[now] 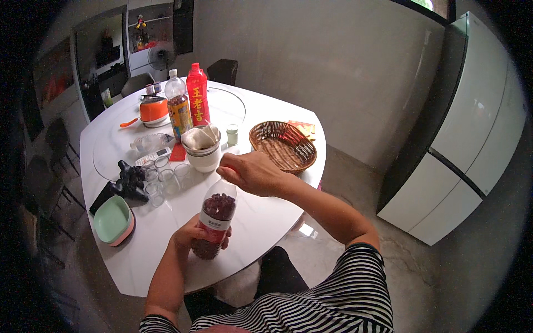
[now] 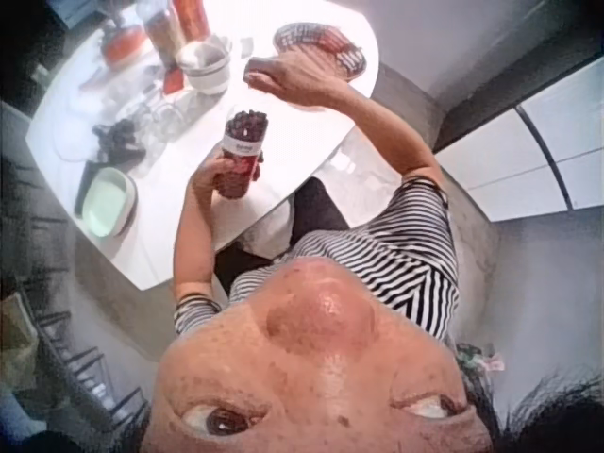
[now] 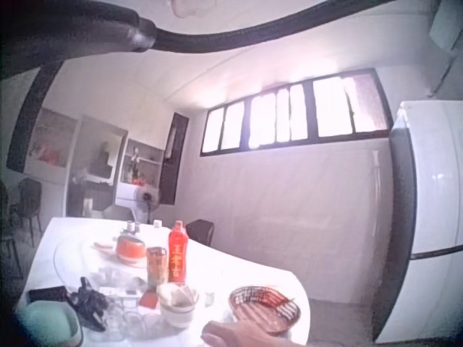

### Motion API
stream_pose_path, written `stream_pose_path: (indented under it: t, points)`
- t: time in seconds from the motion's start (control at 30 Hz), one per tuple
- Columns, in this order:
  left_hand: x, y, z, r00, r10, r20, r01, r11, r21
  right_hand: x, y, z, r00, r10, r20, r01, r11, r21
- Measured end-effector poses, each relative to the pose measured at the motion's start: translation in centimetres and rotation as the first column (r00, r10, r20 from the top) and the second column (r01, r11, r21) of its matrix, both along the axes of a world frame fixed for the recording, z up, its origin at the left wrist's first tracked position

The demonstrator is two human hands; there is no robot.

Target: The person sits on the floor and pours peanuts from a plastic bottle into a wicker basket. They then use their right hand to pick up peanuts from the basket and place them back into the bottle repeatedly.

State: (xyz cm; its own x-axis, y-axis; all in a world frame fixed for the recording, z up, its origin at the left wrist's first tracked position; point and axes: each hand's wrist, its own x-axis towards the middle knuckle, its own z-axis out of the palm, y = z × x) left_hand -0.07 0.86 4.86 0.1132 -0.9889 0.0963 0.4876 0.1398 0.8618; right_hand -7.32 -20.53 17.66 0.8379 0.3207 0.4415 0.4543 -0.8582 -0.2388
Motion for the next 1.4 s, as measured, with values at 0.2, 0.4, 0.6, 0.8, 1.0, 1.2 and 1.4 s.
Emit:
stream_pose_path:
  t: [0.2, 0.4, 0.6, 0.8, 1.0, 1.2, 1.4]
  points:
    - [0.1, 0.9, 1.2, 0.999, 0.027, 0.041, -0.029, 0.999, 0.042, -0.6, -0.3, 0.7, 0.983, 0.101, -0.151, -0.084, 0.990, 0.113]
    - [0.7, 1.2, 0.7, 1.000, 0.015, -0.011, -0.015, 0.999, -0.030, -0.7, -1.8, 1.3, 0.968, 0.251, 0.024, -0.243, 0.902, 0.356]
    - [1.1, 0.7, -0.7, 0.989, 0.145, -0.002, -0.145, 0.985, -0.092, 0.2, -4.4, -5.7, 0.981, -0.177, 0.084, 0.164, 0.976, 0.143]
    - [1.6, 0.6, -1.3, 0.914, 0.400, 0.064, -0.397, 0.916, -0.059, -0.1, -1.2, -14.8, 0.997, -0.081, -0.012, 0.076, 0.971, -0.225]
    - [1.4, 0.6, -0.8, 0.891, 0.453, 0.041, -0.445, 0.887, -0.122, 0.3, -1.0, -15.7, 0.997, -0.063, 0.042, 0.070, 0.980, -0.186]
    - [0.9, 0.5, -0.4, 0.880, 0.466, 0.090, -0.456, 0.883, -0.112, 0.9, -6.9, -13.4, 0.845, -0.346, 0.407, 0.424, 0.898, -0.118]
    - [0.7, 0.3, -0.5, 0.811, 0.542, 0.219, -0.533, 0.840, -0.102, 2.0, -12.9, -14.6, 0.765, -0.616, 0.188, 0.641, 0.701, -0.312]
